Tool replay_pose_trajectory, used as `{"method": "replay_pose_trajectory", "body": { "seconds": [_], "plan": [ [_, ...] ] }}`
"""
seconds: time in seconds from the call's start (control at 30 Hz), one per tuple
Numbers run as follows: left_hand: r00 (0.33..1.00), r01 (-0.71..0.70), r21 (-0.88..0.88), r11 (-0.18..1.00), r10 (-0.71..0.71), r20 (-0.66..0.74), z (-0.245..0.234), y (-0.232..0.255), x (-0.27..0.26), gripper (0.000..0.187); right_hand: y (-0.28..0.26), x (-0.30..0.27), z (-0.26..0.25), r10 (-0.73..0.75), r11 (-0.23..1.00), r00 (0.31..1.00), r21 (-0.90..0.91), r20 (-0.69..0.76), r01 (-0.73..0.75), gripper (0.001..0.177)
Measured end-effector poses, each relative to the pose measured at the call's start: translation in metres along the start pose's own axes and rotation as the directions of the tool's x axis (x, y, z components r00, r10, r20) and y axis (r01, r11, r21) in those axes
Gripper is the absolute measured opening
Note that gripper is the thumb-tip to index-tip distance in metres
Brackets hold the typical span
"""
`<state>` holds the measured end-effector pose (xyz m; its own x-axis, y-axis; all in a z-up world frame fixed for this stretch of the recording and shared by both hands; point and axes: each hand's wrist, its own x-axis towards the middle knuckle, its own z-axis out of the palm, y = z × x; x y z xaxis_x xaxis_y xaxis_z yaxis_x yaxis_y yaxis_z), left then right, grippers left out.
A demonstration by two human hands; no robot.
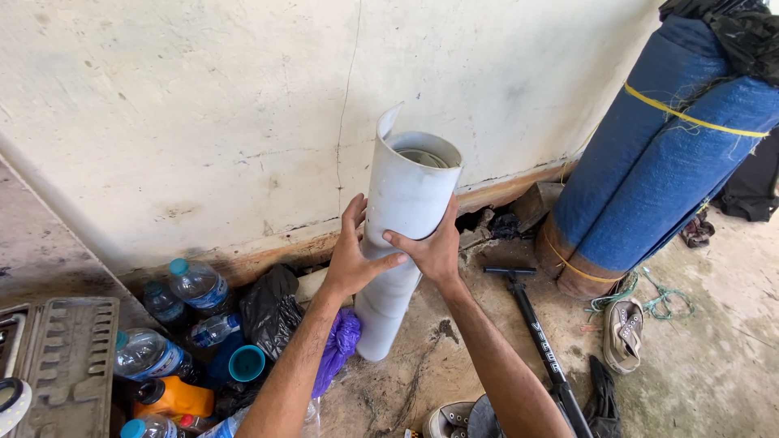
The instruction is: The recorder is repairing or assembling a manual air pump and handling rolled-up materials.
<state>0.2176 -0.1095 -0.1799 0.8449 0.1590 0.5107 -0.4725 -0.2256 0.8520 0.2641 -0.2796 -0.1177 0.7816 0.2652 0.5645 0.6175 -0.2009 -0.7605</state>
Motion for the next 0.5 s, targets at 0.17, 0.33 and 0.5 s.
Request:
{"method": "replay_pose_trajectory", "body": {
  "seconds": [0.17,0.33,0.5],
  "plan": [
    [0.992,0.119,0.065,0.991,-0.121,0.032,-0.003,0.005,-0.009,0.147,0.012,-0.004,0.012,0.012,1.000,1.000,0.002,-0.005,-0.012,0.127],
    [0.972,0.234,0.054,0.971,-0.234,-0.006,0.001,0.007,-0.016,0.157,0.023,0.000,0.023,-0.053,0.998,0.993,-0.020,0.110,0.055,0.133],
    [0.981,0.172,0.131,0.976,-0.158,-0.110,-0.008,-0.002,-0.018,0.145,0.011,0.005,0.014,-0.053,0.999,0.975,0.001,0.216,0.054,0.121]
  ]
}}
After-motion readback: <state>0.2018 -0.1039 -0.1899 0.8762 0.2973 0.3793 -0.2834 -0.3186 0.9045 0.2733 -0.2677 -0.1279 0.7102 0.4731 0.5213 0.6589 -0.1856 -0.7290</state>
